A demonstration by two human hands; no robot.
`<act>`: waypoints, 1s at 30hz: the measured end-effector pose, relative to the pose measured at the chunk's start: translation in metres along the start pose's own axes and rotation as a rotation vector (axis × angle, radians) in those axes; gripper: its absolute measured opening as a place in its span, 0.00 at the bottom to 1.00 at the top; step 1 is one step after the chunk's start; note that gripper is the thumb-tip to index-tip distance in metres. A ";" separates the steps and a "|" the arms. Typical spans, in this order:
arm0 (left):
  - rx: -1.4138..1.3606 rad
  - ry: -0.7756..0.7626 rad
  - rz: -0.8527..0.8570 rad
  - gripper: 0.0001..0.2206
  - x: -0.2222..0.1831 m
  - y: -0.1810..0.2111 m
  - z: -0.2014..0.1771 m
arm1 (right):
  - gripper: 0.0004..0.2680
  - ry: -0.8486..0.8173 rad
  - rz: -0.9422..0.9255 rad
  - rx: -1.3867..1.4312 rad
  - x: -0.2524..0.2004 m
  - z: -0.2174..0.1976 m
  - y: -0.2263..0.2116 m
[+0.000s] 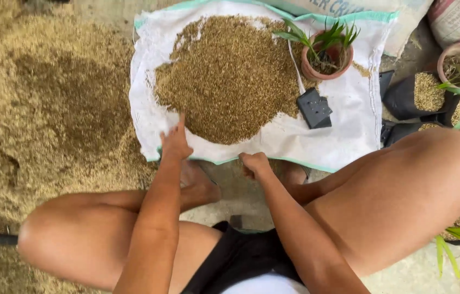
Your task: A person sits on the ground mixing rice husks on a sack and filling small nursery bags for planting.
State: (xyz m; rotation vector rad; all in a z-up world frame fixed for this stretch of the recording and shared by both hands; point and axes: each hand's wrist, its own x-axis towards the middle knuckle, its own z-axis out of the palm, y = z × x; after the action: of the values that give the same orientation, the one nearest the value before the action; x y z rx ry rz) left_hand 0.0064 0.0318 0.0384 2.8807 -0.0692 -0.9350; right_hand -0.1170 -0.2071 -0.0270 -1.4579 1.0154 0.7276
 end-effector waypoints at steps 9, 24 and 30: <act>0.279 -0.361 -0.456 0.22 -0.005 -0.159 0.007 | 0.05 0.413 -0.828 -0.328 0.036 0.018 -0.116; -0.076 0.491 -0.212 0.07 0.024 -0.065 -0.048 | 0.07 0.190 -0.990 -0.339 0.068 -0.008 -0.130; -0.370 0.404 0.012 0.06 0.028 0.011 -0.036 | 0.05 0.084 -0.938 0.029 0.057 -0.022 -0.137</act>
State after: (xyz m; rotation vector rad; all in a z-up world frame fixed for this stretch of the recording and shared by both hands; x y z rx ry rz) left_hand 0.0501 0.0225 0.0527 2.6495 0.1103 -0.3054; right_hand 0.0280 -0.2434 -0.0135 -1.7195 0.3018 -0.0310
